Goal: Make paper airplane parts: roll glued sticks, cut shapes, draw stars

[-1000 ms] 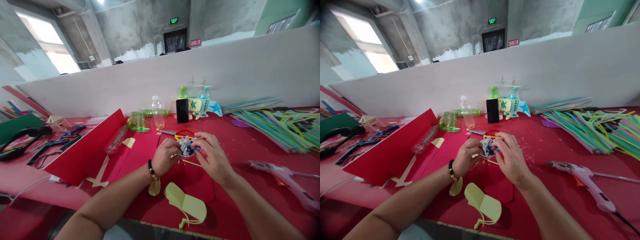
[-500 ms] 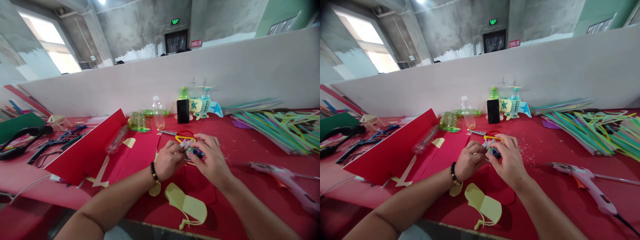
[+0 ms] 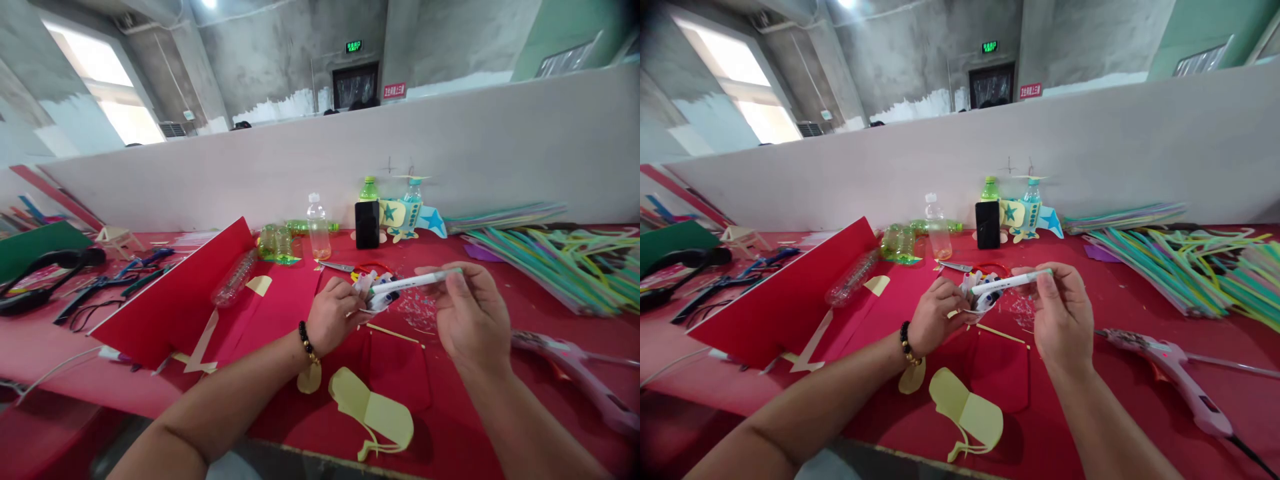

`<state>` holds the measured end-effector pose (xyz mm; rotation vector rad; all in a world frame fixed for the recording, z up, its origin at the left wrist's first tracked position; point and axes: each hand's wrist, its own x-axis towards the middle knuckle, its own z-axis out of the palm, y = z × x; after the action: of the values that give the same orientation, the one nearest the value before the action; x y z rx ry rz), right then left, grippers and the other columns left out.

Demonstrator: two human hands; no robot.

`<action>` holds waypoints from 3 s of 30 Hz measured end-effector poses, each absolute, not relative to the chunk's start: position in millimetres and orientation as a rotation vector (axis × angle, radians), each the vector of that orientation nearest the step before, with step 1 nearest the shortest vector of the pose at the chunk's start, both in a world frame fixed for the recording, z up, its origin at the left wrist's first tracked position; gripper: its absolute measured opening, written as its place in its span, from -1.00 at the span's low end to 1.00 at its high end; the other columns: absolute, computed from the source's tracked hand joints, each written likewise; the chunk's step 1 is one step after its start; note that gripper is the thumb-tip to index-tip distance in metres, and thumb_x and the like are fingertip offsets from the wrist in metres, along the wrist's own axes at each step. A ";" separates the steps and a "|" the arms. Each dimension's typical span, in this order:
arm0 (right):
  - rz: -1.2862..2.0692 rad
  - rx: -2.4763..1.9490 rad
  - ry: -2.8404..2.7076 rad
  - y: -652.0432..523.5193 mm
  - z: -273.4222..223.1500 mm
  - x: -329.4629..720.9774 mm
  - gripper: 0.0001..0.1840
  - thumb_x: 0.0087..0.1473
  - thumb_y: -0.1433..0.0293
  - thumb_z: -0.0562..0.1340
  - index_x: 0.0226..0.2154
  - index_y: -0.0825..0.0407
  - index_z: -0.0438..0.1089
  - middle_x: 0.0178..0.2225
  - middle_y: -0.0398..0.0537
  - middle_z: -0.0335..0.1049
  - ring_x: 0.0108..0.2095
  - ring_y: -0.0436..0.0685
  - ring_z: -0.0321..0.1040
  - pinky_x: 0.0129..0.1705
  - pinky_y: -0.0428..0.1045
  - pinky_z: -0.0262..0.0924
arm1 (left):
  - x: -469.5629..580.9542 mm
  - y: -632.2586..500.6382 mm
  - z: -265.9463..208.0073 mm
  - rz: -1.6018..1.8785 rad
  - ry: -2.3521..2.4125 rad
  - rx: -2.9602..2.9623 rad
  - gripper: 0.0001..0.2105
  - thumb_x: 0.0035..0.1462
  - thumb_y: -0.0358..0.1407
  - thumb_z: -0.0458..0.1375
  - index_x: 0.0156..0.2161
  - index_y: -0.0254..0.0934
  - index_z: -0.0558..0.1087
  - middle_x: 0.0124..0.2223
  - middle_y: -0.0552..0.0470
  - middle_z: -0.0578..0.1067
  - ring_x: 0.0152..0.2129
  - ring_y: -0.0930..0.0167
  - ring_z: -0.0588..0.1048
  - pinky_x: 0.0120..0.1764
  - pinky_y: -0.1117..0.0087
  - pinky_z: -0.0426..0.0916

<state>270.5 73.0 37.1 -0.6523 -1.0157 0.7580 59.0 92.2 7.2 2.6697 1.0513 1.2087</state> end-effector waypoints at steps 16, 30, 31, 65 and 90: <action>1.040 -0.635 -0.904 82.2 31.4 275.2 -0.79 -0.05 0.44 0.34 -0.29 -0.05 0.40 -0.37 -0.17 0.40 -0.37 -0.01 0.36 -0.32 -0.09 0.27 | 39.6 147.1 -4.2 1.385 1.609 2.318 -0.83 -0.09 -0.30 0.36 -0.52 -0.30 0.48 -0.47 0.05 0.41 -0.40 0.38 0.36 -0.32 0.39 0.26; 1.523 -0.692 -1.159 65.3 40.2 269.7 -0.80 0.14 0.35 0.21 -0.14 -0.08 0.25 -0.44 -0.15 0.42 -0.63 -0.09 0.19 -0.57 -0.12 0.05 | 35.4 139.1 6.0 1.401 1.640 2.337 -0.71 0.06 -0.27 0.25 -0.08 -0.25 0.44 -0.04 -0.09 0.37 -0.09 0.30 0.39 -0.13 0.32 0.37; 1.561 -0.731 -1.197 64.4 39.6 268.9 -0.81 0.14 0.34 0.22 -0.17 -0.05 0.25 -0.45 -0.13 0.43 -0.64 -0.09 0.19 -0.58 -0.13 0.04 | 36.3 131.9 12.7 1.445 1.602 2.346 -0.66 0.08 -0.23 0.24 -0.02 -0.26 0.41 -0.02 -0.11 0.36 -0.07 0.29 0.38 -0.11 0.30 0.37; 1.282 -1.074 -1.407 72.4 52.8 318.1 -0.75 -0.05 0.20 0.34 -0.50 0.05 0.45 -0.72 -0.25 0.10 -0.70 -0.11 -0.07 -0.68 -0.11 -0.24 | 1.0 78.9 93.4 1.563 1.314 2.633 -0.89 0.20 -0.33 0.12 -0.29 -0.22 0.50 -0.40 0.10 0.52 -0.48 0.49 0.45 -0.45 0.46 0.37; 1.384 -0.705 -1.127 60.7 35.8 263.0 -0.85 0.07 0.29 0.26 -0.32 -0.08 0.27 -0.36 -0.14 0.49 -0.56 -0.03 0.20 -0.51 -0.09 0.14 | 81.1 41.8 22.1 0.769 0.785 1.435 -0.69 0.13 -0.06 0.14 -0.27 -0.33 0.34 -0.28 -0.07 0.51 -0.48 0.51 0.43 -0.38 0.49 0.33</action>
<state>263.0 60.7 35.8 -0.7052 -1.1266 1.3845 81.1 41.8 22.1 1.4347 0.7854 0.7687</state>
